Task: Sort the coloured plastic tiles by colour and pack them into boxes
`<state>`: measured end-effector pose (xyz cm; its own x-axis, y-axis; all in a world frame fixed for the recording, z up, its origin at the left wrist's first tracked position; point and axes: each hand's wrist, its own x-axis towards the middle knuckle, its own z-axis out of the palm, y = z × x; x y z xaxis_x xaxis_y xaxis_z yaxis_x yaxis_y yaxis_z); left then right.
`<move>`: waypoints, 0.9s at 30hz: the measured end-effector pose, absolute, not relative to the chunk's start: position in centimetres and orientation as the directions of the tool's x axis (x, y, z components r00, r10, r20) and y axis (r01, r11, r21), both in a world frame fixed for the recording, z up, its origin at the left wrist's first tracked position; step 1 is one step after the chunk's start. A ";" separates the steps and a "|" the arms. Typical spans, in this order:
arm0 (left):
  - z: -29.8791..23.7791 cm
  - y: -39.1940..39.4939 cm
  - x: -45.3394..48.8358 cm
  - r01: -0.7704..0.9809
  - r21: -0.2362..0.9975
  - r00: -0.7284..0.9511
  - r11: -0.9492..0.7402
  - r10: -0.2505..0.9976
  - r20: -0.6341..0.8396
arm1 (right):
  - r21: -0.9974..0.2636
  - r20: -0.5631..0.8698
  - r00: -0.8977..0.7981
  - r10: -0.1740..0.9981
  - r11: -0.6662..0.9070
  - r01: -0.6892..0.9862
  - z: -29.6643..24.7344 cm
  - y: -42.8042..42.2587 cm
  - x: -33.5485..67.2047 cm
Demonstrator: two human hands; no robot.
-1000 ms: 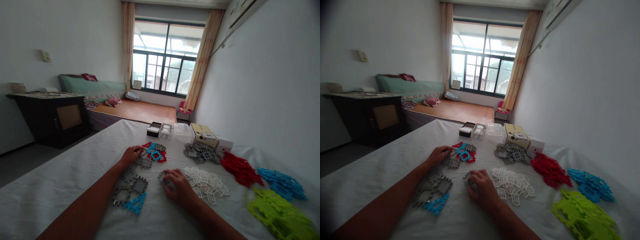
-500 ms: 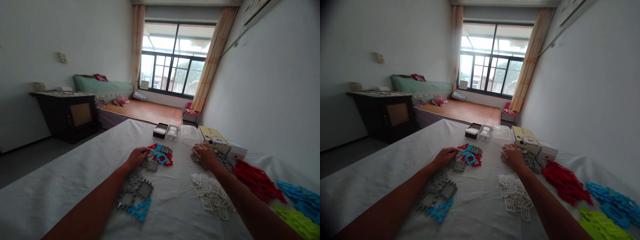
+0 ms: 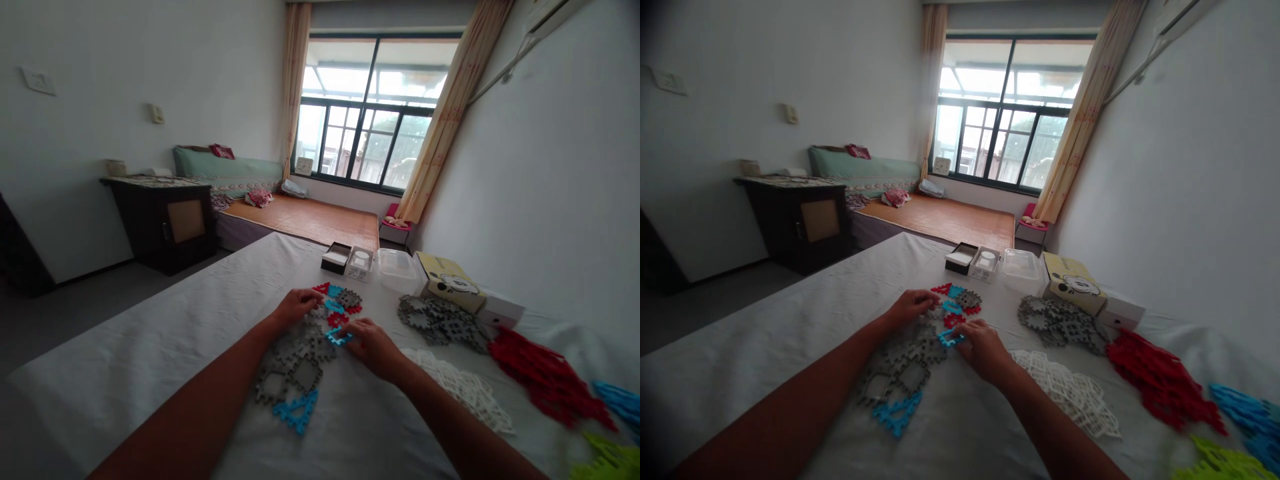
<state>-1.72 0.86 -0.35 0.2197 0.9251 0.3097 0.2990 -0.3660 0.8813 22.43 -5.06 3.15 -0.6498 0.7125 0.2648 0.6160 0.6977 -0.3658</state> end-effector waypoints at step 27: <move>0.6 0.7 -2.2 0.459 0.818 0.212 -0.347 0.937 0.279 | -0.426 0.341 -0.169 0.925 0.312 0.849 9.4 -5.7 41.0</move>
<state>-2.19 0.72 0.56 0.2117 0.9367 0.2788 0.4595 -0.3472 0.8175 40.97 -5.74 9.40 -0.1690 0.9249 0.3406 0.8493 0.3121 -0.4259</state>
